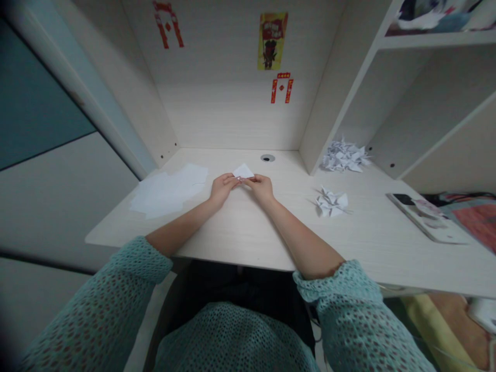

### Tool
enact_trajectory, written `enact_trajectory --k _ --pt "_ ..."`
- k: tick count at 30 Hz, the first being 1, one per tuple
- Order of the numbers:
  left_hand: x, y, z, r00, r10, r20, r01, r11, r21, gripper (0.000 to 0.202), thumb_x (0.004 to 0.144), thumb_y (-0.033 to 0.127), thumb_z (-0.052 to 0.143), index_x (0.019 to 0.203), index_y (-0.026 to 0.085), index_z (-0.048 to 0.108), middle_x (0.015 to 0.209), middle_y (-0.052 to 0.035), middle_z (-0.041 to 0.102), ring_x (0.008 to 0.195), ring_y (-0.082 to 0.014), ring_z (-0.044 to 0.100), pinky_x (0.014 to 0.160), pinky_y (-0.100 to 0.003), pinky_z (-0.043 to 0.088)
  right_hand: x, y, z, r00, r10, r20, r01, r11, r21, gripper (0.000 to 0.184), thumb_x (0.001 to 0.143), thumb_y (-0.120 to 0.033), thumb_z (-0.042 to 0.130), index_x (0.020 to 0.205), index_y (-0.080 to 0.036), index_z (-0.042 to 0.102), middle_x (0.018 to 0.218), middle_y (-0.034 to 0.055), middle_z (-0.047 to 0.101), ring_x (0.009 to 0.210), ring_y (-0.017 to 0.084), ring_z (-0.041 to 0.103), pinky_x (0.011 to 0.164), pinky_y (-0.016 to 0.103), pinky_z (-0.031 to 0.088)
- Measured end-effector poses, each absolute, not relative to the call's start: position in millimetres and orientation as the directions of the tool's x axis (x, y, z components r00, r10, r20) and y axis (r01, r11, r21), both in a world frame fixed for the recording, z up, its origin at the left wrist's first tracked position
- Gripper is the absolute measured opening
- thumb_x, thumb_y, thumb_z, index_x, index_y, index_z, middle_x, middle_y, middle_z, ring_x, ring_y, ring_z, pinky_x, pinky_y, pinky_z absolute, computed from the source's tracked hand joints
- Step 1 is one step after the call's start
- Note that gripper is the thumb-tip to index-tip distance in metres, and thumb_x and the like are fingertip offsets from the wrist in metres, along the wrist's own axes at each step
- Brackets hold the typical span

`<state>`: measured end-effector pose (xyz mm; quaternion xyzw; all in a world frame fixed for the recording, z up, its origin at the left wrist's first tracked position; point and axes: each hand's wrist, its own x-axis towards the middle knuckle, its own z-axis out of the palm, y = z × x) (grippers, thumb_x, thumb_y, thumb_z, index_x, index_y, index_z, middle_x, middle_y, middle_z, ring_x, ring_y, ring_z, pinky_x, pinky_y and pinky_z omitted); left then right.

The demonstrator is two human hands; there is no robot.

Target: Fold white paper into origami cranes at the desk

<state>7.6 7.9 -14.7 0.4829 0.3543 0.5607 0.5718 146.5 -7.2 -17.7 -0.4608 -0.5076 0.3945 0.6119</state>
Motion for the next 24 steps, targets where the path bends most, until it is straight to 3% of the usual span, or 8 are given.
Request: enact_trajectory --k 16,24 --pt "4.7 6.6 -8.9 0.118 0.985 0.122 -0.249 -0.09 0.964 0.028 0.067 0.027 0.077 0.087 0.012 0.065 0.084 -0.0102 0.074 0.078 -0.0183 0.07 0.087 -0.036 0.052 157.6 -7.0 -14.5 0.016 0.967 0.256 -0.033 0.256 -0.966 0.031 0.062 -0.049 0.075 0.067 -0.019 0.075 0.074 0.0061 0.074 0.077 0.022 0.065 0.079 0.035 0.046" --pt "3.0 13.7 -13.3 0.058 0.988 0.146 -0.188 -0.133 0.973 0.028 0.074 0.021 0.07 0.1 0.011 0.065 0.082 -0.0088 0.074 0.076 -0.0178 0.07 0.085 -0.035 0.052 159.2 -6.5 -15.1 -0.039 0.972 0.232 -0.032 0.231 -0.972 0.039 0.068 -0.056 0.067 0.077 -0.019 0.076 0.083 0.0086 0.075 0.077 0.022 0.064 0.071 0.034 0.044"
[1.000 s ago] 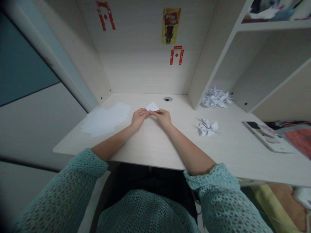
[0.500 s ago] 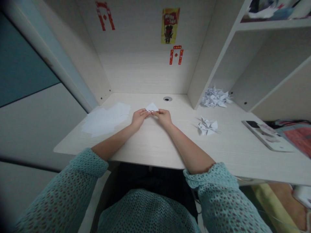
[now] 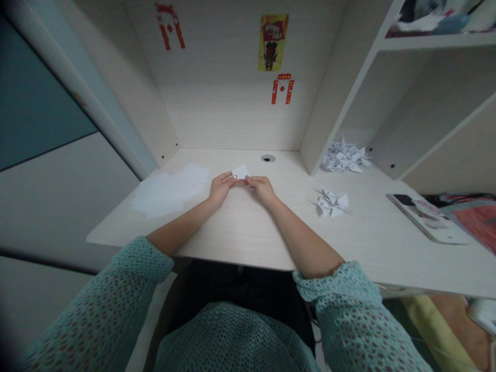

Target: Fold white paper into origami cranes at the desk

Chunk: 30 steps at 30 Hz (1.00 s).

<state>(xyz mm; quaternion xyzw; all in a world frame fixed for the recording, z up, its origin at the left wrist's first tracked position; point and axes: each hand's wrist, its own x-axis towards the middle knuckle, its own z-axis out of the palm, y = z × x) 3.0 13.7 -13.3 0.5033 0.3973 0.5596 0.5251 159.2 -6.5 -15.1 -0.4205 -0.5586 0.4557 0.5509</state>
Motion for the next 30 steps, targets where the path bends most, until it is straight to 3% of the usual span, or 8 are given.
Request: enact_trajectory --k 5,8,11,14,18,30 --pt "0.1 18.6 -16.1 0.039 0.985 0.167 -0.125 -0.161 0.979 0.03 0.077 0.016 0.065 0.106 0.011 0.064 0.082 -0.0079 0.074 0.076 -0.0167 0.069 0.082 -0.032 0.052 157.5 -4.9 -16.3 -0.03 0.978 0.205 -0.086 0.201 -0.976 0.05 0.074 -0.063 0.057 0.081 -0.016 0.073 0.083 0.0088 0.073 0.074 0.02 0.062 0.064 0.031 0.046" --pt "-2.8 13.0 -12.4 0.08 0.972 0.221 -0.035 -0.218 0.975 0.035 0.075 0.015 0.067 0.11 0.014 0.065 0.077 -0.005 0.073 0.075 -0.0173 0.069 0.08 -0.03 0.052 156.1 -4.0 -17.2 0.097 0.96 0.262 -0.043 0.267 -0.963 0.051 0.069 -0.058 0.065 0.099 -0.018 0.069 0.078 0.0041 0.07 0.066 0.016 0.059 0.059 0.029 0.045" --pt "-5.5 3.1 -7.3 0.214 0.894 0.392 0.295 -0.442 0.847 0.041 0.081 0.021 0.062 0.122 0.023 0.06 0.082 -0.0014 0.073 0.079 -0.0164 0.068 0.082 -0.029 0.049 156.5 -4.4 -17.7 0.135 0.935 0.327 0.04 0.324 -0.945 0.064 0.061 -0.049 0.075 0.116 -0.019 0.061 0.072 0.0002 0.068 0.06 0.014 0.056 0.06 0.028 0.044" --pt "-6.4 -4.4 -4.1 0.291 0.851 0.437 0.421 -0.524 0.74 0.047 0.081 0.022 0.062 0.127 0.027 0.056 0.083 0.0004 0.073 0.082 -0.0172 0.067 0.086 -0.029 0.046 158.4 -5.5 -17.4 0.064 0.931 0.359 0.078 0.354 -0.932 0.058 0.061 -0.044 0.076 0.111 -0.018 0.064 0.07 0.0002 0.068 0.061 0.014 0.058 0.063 0.028 0.045" --pt "-5.3 -8.6 -1.4 0.291 0.839 0.46 0.406 -0.543 0.735 0.049 0.081 0.021 0.06 0.129 0.029 0.054 0.083 0.0005 0.072 0.08 -0.0173 0.065 0.084 -0.028 0.045 160.6 -5.6 -16.9 0.035 0.934 0.355 0.105 0.349 -0.931 0.048 0.063 -0.044 0.075 0.101 -0.017 0.068 0.066 0.0001 0.066 0.058 0.013 0.056 0.062 0.028 0.044" --pt "-6.3 -9.2 6.0 0.328 0.813 0.482 0.382 -0.581 0.719 0.035 0.083 0.017 0.052 0.116 0.025 0.059 0.076 0.0011 0.066 0.074 -0.0152 0.06 0.072 -0.023 0.042 159.9 -5.7 -16.5 -0.037 0.921 0.388 0.147 0.389 -0.909 0.042 0.068 -0.044 0.069 0.101 -0.018 0.067 0.057 -0.0045 0.055 0.051 0.01 0.042 0.053 0.026 0.034"
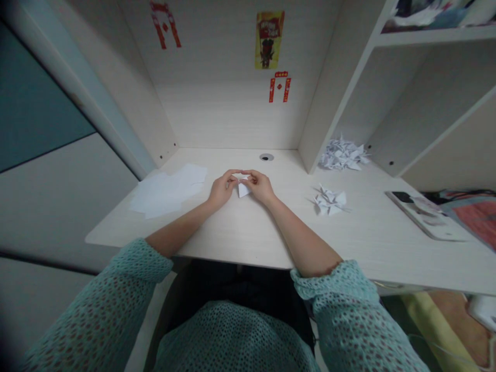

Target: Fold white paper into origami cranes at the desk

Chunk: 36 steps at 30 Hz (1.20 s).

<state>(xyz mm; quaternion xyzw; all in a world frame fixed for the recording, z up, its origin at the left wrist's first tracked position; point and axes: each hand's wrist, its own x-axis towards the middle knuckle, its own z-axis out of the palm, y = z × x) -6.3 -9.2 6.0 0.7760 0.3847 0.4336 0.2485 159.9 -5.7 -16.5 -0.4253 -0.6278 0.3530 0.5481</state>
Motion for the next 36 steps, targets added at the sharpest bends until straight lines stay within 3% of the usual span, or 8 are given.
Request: enact_trajectory --k 9,15,19,23,31,36 --pt "-6.0 -8.7 2.7 0.304 0.838 0.453 0.368 -0.542 0.756 0.031 0.081 0.017 0.055 0.11 0.027 0.061 0.072 0.0022 0.066 0.07 -0.0154 0.06 0.071 -0.024 0.042 160.5 -10.1 -13.0 -0.09 0.942 0.323 0.129 0.333 -0.934 0.046 0.066 -0.048 0.07 0.098 -0.016 0.068 0.049 -0.0068 0.05 0.044 0.007 0.034 0.047 0.024 0.025" --pt "-2.4 -10.5 1.8 0.294 0.864 0.408 0.148 -0.463 0.874 0.043 0.08 0.028 0.062 0.123 0.025 0.056 0.085 -0.0013 0.07 0.081 -0.0144 0.063 0.083 -0.025 0.044 156.7 -7.4 -14.9 0.226 0.918 0.327 0.069 0.319 -0.945 0.041 0.064 -0.047 0.071 0.09 -0.016 0.069 0.053 -0.0038 0.057 0.048 0.009 0.043 0.05 0.024 0.035" --pt "2.5 -6.7 0.4 0.358 0.851 0.384 0.059 -0.431 0.9 0.038 0.076 0.027 0.066 0.114 0.021 0.064 0.1 -0.0051 0.071 0.088 -0.0151 0.064 0.084 -0.025 0.046 155.6 -5.9 -13.4 0.351 0.904 0.246 -0.036 0.275 -0.961 0.039 0.059 -0.047 0.073 0.083 -0.015 0.069 0.064 0.0031 0.066 0.059 0.014 0.055 0.059 0.029 0.044" --pt "2.2 1.2 -1.5 0.291 0.896 0.336 -0.001 -0.351 0.936 0.029 0.072 0.026 0.069 0.099 0.018 0.07 0.104 -0.0075 0.071 0.084 -0.0152 0.065 0.083 -0.027 0.048 154.7 -7.9 -9.8 0.332 0.917 0.22 -0.085 0.261 -0.961 0.036 0.058 -0.045 0.074 0.08 -0.017 0.068 0.064 0.0029 0.066 0.062 0.015 0.058 0.063 0.031 0.047" --pt "-0.9 4.8 -0.8 0.32 0.895 0.311 -0.05 -0.312 0.949 0.039 0.061 0.021 0.076 0.099 0.018 0.071 0.104 -0.007 0.072 0.09 -0.0184 0.066 0.089 -0.033 0.049 159.9 -6.2 -8.8 0.244 0.948 0.202 -0.162 0.245 -0.956 0.044 0.061 -0.04 0.07 0.1 -0.02 0.067 0.072 0.0014 0.07 0.066 0.016 0.062 0.068 0.031 0.05" --pt "-3.5 6.9 0.7 0.262 0.903 0.34 -0.051 -0.339 0.94 0.031 0.066 0.021 0.073 0.097 0.019 0.071 0.105 -0.0072 0.072 0.092 -0.0184 0.066 0.091 -0.034 0.048 169.2 -4.6 -4.5 0.009 0.976 0.219 -0.232 0.215 -0.949 0.033 0.064 -0.028 0.062 0.096 -0.021 0.072 0.086 0.0025 0.072 0.079 0.017 0.064 0.078 0.031 0.049"
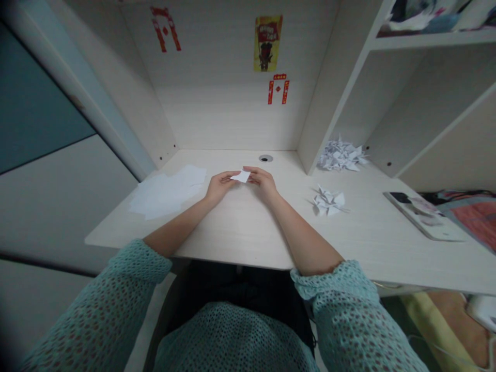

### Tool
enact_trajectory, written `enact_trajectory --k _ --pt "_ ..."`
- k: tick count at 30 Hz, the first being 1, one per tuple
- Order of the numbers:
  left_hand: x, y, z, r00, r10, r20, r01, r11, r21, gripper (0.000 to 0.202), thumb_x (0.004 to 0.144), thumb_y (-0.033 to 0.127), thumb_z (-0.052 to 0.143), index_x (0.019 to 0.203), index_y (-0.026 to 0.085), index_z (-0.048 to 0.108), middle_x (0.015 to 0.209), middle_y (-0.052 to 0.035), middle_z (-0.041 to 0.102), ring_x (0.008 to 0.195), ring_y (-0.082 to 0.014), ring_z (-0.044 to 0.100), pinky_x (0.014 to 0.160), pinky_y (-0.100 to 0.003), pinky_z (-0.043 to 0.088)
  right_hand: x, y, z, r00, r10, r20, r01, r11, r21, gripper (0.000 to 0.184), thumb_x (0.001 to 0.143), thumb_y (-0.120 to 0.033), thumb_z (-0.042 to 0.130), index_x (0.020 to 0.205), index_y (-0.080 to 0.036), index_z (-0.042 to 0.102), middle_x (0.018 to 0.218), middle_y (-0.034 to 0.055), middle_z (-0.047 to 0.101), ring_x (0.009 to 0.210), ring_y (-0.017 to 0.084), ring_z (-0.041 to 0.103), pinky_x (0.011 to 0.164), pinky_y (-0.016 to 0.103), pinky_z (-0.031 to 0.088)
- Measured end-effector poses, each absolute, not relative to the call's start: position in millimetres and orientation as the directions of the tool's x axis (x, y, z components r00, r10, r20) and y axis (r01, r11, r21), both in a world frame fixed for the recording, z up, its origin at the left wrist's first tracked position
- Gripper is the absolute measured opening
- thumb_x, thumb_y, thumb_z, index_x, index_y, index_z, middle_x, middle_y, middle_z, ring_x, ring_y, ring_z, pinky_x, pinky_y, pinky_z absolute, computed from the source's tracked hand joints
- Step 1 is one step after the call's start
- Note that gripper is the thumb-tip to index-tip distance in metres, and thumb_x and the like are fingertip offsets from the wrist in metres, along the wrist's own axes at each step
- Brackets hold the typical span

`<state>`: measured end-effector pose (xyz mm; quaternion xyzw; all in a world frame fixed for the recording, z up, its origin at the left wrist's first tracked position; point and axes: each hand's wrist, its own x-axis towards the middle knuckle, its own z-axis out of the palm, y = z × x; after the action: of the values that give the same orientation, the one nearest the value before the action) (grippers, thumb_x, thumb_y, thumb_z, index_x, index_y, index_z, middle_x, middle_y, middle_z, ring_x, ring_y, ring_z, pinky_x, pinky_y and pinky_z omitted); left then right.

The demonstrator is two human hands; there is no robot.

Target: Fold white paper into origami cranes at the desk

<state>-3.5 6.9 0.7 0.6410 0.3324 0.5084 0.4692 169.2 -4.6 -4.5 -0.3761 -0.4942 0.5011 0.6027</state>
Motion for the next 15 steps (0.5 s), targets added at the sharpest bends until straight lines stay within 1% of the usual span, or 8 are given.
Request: enact_trajectory --k 3,5,8,12,15 --pt "-3.9 8.2 0.9 0.223 0.915 0.336 -0.077 -0.327 0.942 0.027 0.067 0.022 0.072 0.094 0.018 0.072 0.101 -0.0069 0.072 0.092 -0.0181 0.066 0.091 -0.034 0.048 170.6 -7.3 -3.9 -0.102 0.97 0.222 -0.23 0.194 -0.954 0.033 0.065 -0.026 0.066 0.097 -0.022 0.072 0.09 0.0026 0.072 0.083 0.017 0.064 0.083 0.032 0.048" --pt "-3.6 8.4 1.0 0.205 0.922 0.328 -0.099 -0.314 0.944 0.025 0.067 0.023 0.072 0.092 0.018 0.072 0.099 -0.0067 0.073 0.092 -0.0182 0.066 0.092 -0.034 0.048 169.8 -9.4 -4.9 -0.127 0.961 0.247 -0.198 0.219 -0.955 0.037 0.065 -0.027 0.07 0.101 -0.023 0.071 0.088 0.0016 0.072 0.081 0.016 0.064 0.083 0.032 0.048" --pt "-3.9 8.0 0.9 0.182 0.928 0.325 -0.104 -0.31 0.945 0.02 0.067 0.025 0.073 0.086 0.018 0.073 0.093 -0.0057 0.074 0.089 -0.0184 0.067 0.092 -0.035 0.048 167.8 -11.0 -7.0 -0.108 0.954 0.28 -0.149 0.263 -0.953 0.039 0.062 -0.03 0.075 0.101 -0.023 0.071 0.084 0.0006 0.073 0.078 0.015 0.065 0.083 0.032 0.048" --pt "-6.4 7.8 0.7 0.171 0.922 0.347 -0.051 -0.343 0.938 0.016 0.067 0.027 0.073 0.081 0.019 0.074 0.087 -0.0045 0.074 0.086 -0.0188 0.067 0.091 -0.035 0.05 166.3 -10.4 -8.2 -0.058 0.96 0.274 -0.149 0.263 -0.953 0.035 0.058 -0.031 0.079 0.092 -0.023 0.073 0.088 0.002 0.074 0.08 0.016 0.067 0.083 0.032 0.049" --pt "-7.8 8.7 0.5 0.163 0.92 0.355 -0.059 -0.351 0.935 0.015 0.066 0.026 0.074 0.079 0.019 0.075 0.087 -0.0043 0.075 0.088 -0.0193 0.067 0.091 -0.034 0.049 165.7 -9.9 -8.1 -0.034 0.959 0.281 -0.148 0.273 -0.95 0.033 0.055 -0.033 0.081 0.085 -0.022 0.074 0.087 0.0035 0.075 0.08 0.018 0.068 0.083 0.034 0.049"
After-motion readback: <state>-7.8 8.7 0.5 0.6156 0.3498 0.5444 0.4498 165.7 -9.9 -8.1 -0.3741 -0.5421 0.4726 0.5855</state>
